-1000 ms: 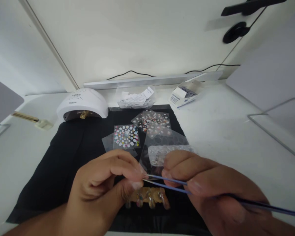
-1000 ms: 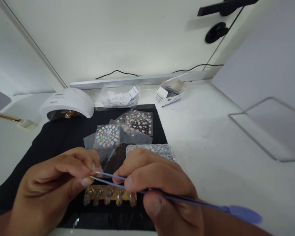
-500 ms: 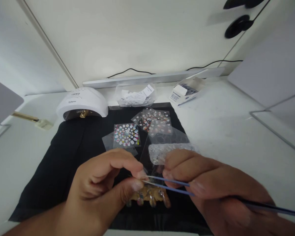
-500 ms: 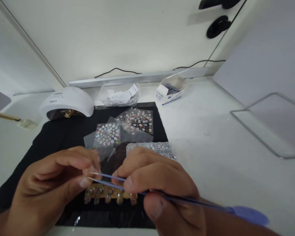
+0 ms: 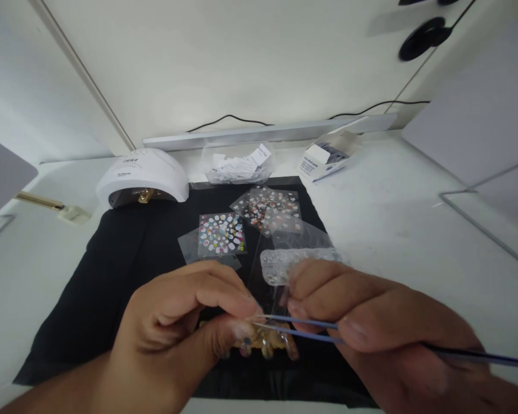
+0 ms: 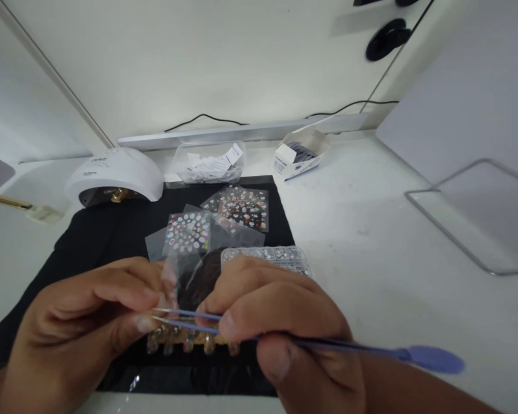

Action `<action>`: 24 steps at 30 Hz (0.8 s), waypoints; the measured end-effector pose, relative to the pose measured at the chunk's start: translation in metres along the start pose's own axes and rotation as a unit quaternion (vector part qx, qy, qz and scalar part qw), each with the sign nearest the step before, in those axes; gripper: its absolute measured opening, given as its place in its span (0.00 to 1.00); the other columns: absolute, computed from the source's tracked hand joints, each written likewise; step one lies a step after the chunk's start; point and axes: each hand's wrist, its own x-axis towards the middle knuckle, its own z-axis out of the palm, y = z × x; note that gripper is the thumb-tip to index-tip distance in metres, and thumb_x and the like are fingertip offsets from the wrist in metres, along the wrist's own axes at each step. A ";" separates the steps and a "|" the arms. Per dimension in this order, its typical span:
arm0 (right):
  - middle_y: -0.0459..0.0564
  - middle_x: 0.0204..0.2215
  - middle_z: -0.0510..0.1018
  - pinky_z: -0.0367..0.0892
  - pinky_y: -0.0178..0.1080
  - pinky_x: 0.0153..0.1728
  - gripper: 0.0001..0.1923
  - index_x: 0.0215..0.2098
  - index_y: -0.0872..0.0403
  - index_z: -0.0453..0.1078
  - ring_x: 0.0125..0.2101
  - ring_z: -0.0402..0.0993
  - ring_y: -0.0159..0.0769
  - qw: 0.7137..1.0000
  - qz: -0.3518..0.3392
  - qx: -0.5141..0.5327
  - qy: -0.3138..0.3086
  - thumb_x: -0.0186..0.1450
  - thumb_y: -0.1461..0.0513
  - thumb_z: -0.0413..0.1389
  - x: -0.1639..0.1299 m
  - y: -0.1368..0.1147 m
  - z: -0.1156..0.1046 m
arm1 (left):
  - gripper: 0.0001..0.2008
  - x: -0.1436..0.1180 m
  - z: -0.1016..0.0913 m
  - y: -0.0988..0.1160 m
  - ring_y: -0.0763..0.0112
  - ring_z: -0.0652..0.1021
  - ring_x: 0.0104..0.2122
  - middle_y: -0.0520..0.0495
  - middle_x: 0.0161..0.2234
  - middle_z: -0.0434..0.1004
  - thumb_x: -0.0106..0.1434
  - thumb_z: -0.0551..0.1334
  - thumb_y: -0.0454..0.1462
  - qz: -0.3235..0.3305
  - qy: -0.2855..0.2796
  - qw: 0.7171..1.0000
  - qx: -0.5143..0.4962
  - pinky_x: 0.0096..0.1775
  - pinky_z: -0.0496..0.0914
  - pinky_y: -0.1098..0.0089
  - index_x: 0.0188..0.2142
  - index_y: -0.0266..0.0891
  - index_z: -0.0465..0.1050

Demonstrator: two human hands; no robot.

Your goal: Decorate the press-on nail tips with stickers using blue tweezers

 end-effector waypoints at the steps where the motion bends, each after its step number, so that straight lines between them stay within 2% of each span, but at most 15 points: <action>1: 0.50 0.32 0.82 0.78 0.46 0.34 0.12 0.47 0.48 0.75 0.28 0.80 0.38 1.000 0.001 0.007 -0.001 0.73 0.58 0.50 0.000 0.000 -0.001 | 0.15 0.000 0.000 0.000 0.71 0.80 0.32 0.49 0.33 0.81 0.60 0.66 0.23 0.000 -0.001 1.000 0.002 0.32 0.77 0.75 0.39 0.44 0.82; 7: 0.49 0.33 0.83 0.78 0.47 0.36 0.13 0.47 0.47 0.76 0.29 0.80 0.37 1.000 -0.003 0.018 -0.014 0.73 0.56 0.50 0.001 0.001 -0.002 | 0.16 0.000 -0.001 0.003 0.72 0.80 0.34 0.51 0.32 0.81 0.60 0.66 0.23 0.003 -0.010 1.000 -0.002 0.37 0.77 0.74 0.39 0.45 0.82; 15: 0.49 0.32 0.82 0.78 0.47 0.34 0.13 0.47 0.46 0.77 0.28 0.80 0.38 0.999 0.009 0.028 0.018 0.72 0.55 0.51 -0.003 -0.001 0.000 | 0.16 0.000 -0.002 0.003 0.74 0.80 0.32 0.51 0.33 0.81 0.60 0.67 0.24 -0.007 -0.012 1.000 -0.009 0.35 0.77 0.76 0.40 0.47 0.83; 20: 0.50 0.32 0.82 0.77 0.46 0.32 0.13 0.47 0.47 0.77 0.29 0.80 0.38 0.999 0.013 0.030 0.003 0.73 0.56 0.51 -0.003 -0.002 0.000 | 0.14 -0.001 -0.001 0.002 0.75 0.79 0.29 0.51 0.33 0.80 0.62 0.66 0.25 -0.021 -0.020 0.999 -0.024 0.32 0.78 0.75 0.39 0.46 0.82; 24: 0.50 0.34 0.82 0.77 0.46 0.32 0.13 0.47 0.46 0.77 0.28 0.80 0.37 0.999 0.016 0.028 0.001 0.72 0.55 0.51 -0.001 -0.001 -0.001 | 0.12 -0.001 -0.001 0.003 0.72 0.80 0.31 0.50 0.32 0.80 0.62 0.66 0.26 -0.014 -0.018 0.999 -0.027 0.32 0.77 0.74 0.38 0.45 0.83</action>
